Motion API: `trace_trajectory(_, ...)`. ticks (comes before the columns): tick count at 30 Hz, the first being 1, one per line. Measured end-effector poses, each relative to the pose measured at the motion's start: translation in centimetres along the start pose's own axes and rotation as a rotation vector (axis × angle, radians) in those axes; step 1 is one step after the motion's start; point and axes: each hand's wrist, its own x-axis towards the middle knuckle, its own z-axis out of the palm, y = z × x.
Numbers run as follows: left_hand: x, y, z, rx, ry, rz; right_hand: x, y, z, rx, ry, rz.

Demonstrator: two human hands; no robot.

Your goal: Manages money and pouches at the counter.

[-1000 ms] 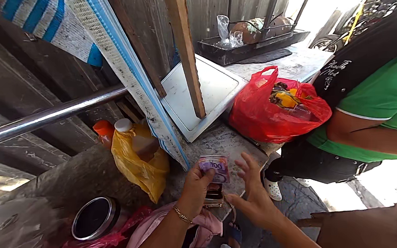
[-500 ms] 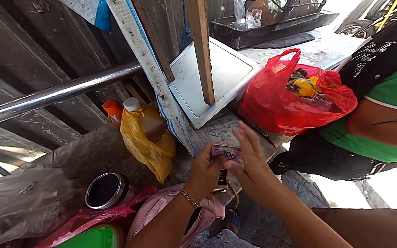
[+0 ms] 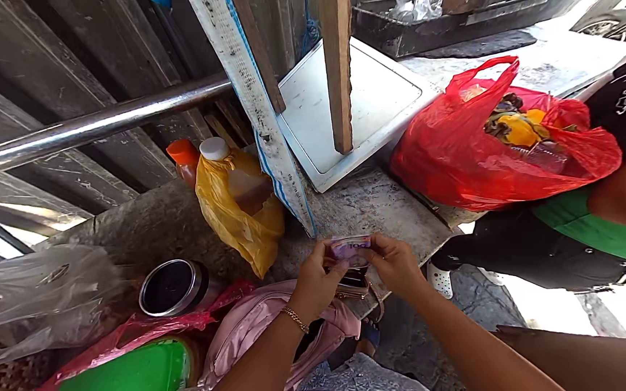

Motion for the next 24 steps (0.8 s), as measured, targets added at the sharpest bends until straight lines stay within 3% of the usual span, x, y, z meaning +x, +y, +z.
trace_trajectory(2,0.0,-0.9,-0.8,0.421,-0.108,-0.070,0.5,1.0,-1.0,-0.009,0.004,0.084)
trace_trajectory(4,-0.2,-1.5,-0.5,0.633,-0.166,-0.054,0.7,1.5,-1.5,0.049,-0.015,0.151)
trace_trajectory(11,-0.9,-2.6,1.0,0.784,-0.071,0.058,1.9,3.0,-1.1,0.012,-0.048,0.226)
trace_trajectory(18,-2.2,-5.3,1.7,0.848,0.097,0.262,3.1,3.3,-0.8,-0.243,-0.062,-0.041)
trace_trajectory(24,-2.6,-4.9,1.6,0.927,0.019,0.202,3.2,2.9,-0.5,-0.569,-0.193,-0.288)
